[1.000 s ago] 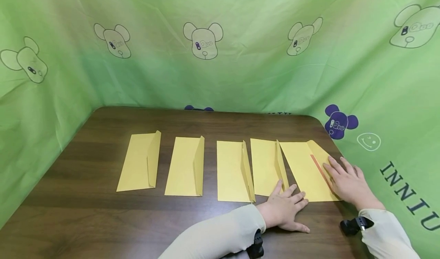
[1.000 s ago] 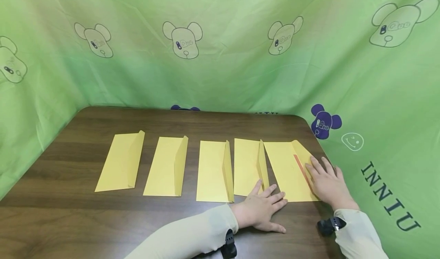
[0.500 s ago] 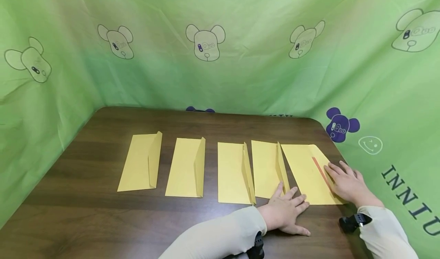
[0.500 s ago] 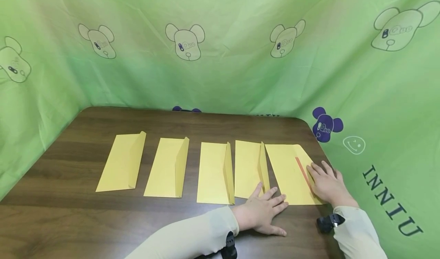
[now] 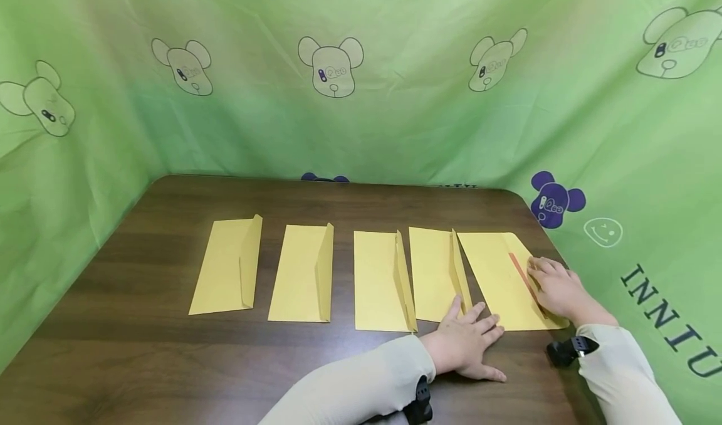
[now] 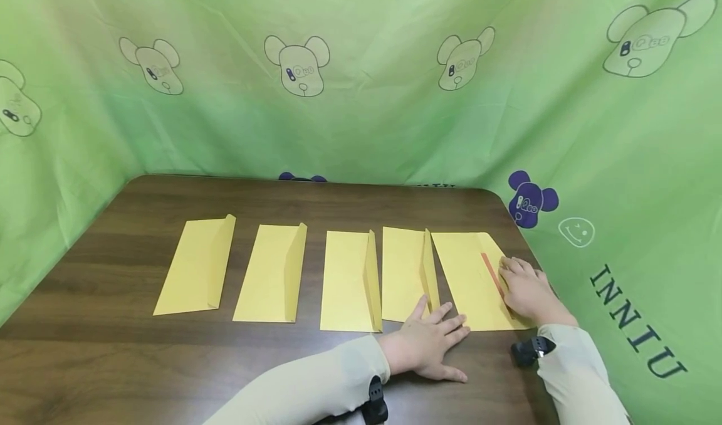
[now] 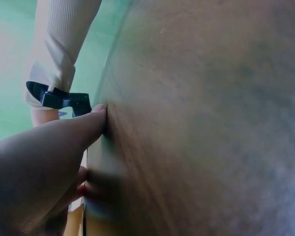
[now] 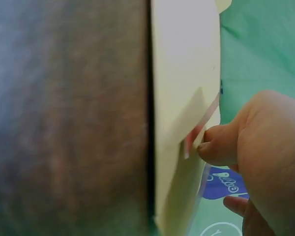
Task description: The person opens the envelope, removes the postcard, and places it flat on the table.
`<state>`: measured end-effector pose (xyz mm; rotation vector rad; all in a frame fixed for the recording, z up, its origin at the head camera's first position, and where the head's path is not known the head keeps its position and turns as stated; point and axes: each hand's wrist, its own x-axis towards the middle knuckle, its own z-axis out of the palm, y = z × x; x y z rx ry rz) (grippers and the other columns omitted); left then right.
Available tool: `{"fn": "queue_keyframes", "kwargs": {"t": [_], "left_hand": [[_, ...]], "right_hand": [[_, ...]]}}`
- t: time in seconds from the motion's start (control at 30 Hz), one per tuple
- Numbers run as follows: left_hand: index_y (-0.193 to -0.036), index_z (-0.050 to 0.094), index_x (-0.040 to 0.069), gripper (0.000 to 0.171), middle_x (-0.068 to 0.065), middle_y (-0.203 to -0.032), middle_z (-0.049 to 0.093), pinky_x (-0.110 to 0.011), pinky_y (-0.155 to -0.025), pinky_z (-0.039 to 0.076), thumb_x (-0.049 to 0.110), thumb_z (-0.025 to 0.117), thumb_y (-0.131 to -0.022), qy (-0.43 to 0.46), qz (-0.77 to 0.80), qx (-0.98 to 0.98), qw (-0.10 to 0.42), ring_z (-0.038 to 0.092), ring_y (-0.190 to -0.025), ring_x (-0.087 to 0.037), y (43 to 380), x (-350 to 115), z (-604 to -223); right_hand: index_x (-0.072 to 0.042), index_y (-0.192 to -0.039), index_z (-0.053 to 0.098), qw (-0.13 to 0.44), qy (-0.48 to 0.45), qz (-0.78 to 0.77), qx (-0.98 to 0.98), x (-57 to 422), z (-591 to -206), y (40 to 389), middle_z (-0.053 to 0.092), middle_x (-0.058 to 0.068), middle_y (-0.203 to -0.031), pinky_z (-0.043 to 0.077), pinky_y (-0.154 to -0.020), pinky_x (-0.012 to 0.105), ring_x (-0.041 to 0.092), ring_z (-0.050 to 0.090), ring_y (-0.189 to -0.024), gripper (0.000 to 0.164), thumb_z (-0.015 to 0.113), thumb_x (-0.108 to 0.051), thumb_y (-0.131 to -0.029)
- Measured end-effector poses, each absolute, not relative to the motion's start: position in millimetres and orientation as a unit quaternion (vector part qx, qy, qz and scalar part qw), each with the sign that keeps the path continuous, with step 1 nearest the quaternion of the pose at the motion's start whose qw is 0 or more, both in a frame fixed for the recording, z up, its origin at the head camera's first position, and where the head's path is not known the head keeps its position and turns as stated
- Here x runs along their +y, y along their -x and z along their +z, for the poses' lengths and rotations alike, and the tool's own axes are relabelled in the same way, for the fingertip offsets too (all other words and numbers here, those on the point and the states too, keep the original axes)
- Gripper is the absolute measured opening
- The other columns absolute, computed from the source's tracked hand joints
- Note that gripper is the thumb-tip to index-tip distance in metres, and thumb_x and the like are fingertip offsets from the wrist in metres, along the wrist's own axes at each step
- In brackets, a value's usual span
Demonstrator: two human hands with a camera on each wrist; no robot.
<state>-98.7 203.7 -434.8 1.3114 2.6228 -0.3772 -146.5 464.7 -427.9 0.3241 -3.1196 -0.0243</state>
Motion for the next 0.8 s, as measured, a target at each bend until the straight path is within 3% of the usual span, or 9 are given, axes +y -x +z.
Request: {"fn": "queue_keyframes", "kwargs": {"t": [0.27, 0.8], "left_hand": [[-0.155, 0.006, 0.051, 0.077, 0.030, -0.160, -0.001, -0.047, -0.118, -0.007, 0.085, 0.017, -0.087, -0.439, -0.129, 0.884, 0.094, -0.005, -0.149, -0.003, 99, 202, -433], [-0.155, 0.006, 0.051, 0.076, 0.030, -0.159, -0.001, -0.046, -0.119, -0.003, 0.085, 0.017, -0.087, -0.439, -0.124, 0.885, 0.093, -0.004, -0.149, -0.003, 97, 202, -432]], "right_hand": [[0.027, -0.122, 0.050, -0.013, -0.113, 0.047, -0.992, 465, -430, 148, 0.042, 0.042, -0.133, 0.038, -0.099, 0.064, 0.059, 0.043, -0.121, 0.040, 0.049, 0.002, -0.091], [0.019, -0.109, 0.061, 0.019, -0.119, 0.059, -0.991, 472, -424, 159, 0.058, 0.035, -0.110, 0.044, -0.092, 0.061, 0.053, 0.056, -0.105, 0.030, 0.058, -0.007, -0.094]]}}
